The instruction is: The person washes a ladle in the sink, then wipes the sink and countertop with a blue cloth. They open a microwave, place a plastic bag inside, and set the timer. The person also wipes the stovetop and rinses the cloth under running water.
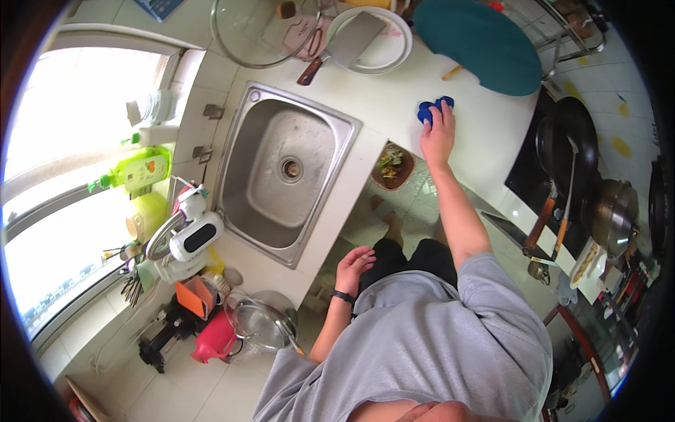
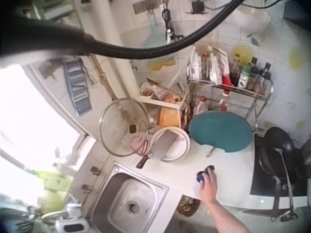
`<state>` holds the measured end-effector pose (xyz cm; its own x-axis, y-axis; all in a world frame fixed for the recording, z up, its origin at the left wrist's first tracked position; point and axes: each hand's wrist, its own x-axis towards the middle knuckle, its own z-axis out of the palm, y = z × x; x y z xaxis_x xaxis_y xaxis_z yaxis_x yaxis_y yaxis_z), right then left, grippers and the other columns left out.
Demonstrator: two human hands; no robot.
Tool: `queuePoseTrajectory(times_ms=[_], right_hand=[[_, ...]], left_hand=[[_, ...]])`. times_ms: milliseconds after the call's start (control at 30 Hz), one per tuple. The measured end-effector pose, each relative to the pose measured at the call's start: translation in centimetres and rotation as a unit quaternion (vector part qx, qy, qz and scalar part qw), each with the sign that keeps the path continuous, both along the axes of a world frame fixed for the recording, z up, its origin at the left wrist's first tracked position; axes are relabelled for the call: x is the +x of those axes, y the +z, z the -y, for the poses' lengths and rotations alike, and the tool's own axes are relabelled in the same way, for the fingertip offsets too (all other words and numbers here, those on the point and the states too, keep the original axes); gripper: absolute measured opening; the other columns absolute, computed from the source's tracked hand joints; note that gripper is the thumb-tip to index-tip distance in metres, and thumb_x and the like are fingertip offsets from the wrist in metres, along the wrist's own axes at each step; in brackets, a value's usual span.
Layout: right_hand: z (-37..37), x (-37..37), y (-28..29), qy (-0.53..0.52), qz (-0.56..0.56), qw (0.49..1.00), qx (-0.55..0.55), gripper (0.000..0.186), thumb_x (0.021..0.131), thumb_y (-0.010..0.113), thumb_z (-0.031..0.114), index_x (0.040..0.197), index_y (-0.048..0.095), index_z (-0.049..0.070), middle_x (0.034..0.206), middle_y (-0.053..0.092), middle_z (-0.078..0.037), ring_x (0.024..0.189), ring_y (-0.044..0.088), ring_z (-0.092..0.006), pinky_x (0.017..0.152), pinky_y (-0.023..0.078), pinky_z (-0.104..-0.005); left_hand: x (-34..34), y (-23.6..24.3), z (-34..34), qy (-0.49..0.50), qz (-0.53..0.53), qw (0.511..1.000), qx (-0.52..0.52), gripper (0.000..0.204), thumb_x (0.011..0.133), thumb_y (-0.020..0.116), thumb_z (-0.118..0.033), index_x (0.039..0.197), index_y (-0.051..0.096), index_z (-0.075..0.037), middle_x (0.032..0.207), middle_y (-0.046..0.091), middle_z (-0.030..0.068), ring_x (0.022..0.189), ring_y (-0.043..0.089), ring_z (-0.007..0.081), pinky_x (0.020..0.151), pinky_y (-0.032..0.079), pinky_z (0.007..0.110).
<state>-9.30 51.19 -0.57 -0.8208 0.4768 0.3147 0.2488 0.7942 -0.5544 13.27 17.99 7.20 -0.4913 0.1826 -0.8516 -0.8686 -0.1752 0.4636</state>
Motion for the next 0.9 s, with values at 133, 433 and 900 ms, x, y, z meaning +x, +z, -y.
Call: queuePoseTrajectory(times_ms=[133,433,900], right_hand=[[6.4,2.2,0.0,0.120,0.017,0.992,-0.045,0.037,0.082,0.070,0.001,0.118,0.063,0.008,0.148,0.052,-0.014,0.139,0.046,-0.0401,0.116,0.038,-0.0491],[21.0,7.2,1.3,0.244,0.032,0.965,-0.092,0.023,0.079,0.066,0.005,0.102,0.067,0.009,0.130,0.061,-0.011,0.126,0.054,-0.0356,0.104,0.046,-0.0479],[24.9,5.9,8.1,0.200,-0.034,0.905,-0.375,0.037,0.075,0.075,0.004,0.112,0.069,0.008,0.118,0.065,-0.012,0.111,0.062,-0.0347,0.095,0.051,-0.0438]], left_hand=[[1.5,-0.9,0.8,0.000,0.034,0.999,-0.002,0.029,0.097,0.058,-0.004,0.125,0.065,-0.001,0.120,0.071,0.0114,0.105,0.070,0.0202,0.090,0.057,0.031],[-0.6,1.3,-0.7,0.033,-0.007,0.999,0.022,0.030,0.098,0.057,-0.003,0.127,0.063,0.000,0.118,0.071,0.0101,0.107,0.069,0.0191,0.091,0.056,0.030],[0.9,-0.3,1.2,0.053,-0.023,0.998,0.028,0.023,0.099,0.060,-0.008,0.119,0.065,0.002,0.110,0.072,0.0105,0.096,0.070,0.0194,0.083,0.057,0.031]])
